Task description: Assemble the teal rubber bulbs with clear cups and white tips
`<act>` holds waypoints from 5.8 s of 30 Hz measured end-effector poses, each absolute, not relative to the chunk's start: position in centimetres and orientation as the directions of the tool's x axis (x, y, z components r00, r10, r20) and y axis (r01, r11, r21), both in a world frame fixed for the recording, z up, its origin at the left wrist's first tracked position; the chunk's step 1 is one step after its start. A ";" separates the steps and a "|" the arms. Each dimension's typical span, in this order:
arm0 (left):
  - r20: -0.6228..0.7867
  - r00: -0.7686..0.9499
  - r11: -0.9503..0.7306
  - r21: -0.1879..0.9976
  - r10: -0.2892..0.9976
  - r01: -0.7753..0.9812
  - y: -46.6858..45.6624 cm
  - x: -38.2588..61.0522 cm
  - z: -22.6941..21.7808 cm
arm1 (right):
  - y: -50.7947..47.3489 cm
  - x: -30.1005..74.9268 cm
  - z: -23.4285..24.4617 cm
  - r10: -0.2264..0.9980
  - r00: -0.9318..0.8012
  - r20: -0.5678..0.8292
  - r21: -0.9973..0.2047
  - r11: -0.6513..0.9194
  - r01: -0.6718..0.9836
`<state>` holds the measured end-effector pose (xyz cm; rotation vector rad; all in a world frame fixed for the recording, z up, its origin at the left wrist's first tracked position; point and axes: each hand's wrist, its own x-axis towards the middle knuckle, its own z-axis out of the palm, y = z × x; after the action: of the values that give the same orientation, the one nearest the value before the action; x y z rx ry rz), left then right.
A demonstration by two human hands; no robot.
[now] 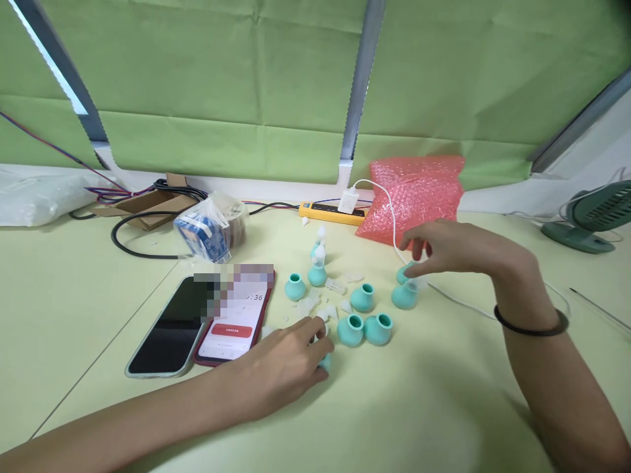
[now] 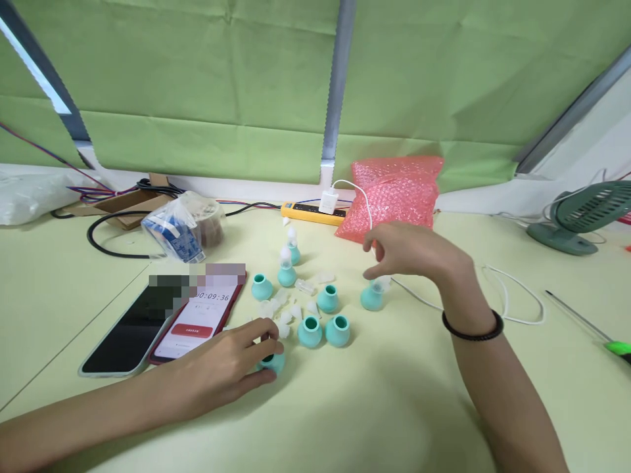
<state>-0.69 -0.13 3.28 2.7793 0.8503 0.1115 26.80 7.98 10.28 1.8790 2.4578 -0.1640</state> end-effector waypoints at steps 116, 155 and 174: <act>0.381 0.471 -0.480 0.871 0.795 0.106 -1.4 -2.1 4.8 | -0.8 14.1 8.0 0.799 -0.194 0.569 -0.783 0.599 0.171; 0.116 0.254 -0.133 0.990 0.960 0.053 1.0 -1.6 6.0 | 6.0 17.2 5.5 0.824 -0.528 0.204 -0.349 0.565 0.748; 0.099 0.649 -0.436 0.814 0.755 0.383 -1.2 -1.2 6.9 | 1.1 14.2 5.8 0.661 -0.579 0.478 -0.706 0.681 0.194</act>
<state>-1.15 -1.25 6.86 2.0613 0.8831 0.5867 14.21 1.06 5.84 1.0871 3.5372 -1.3001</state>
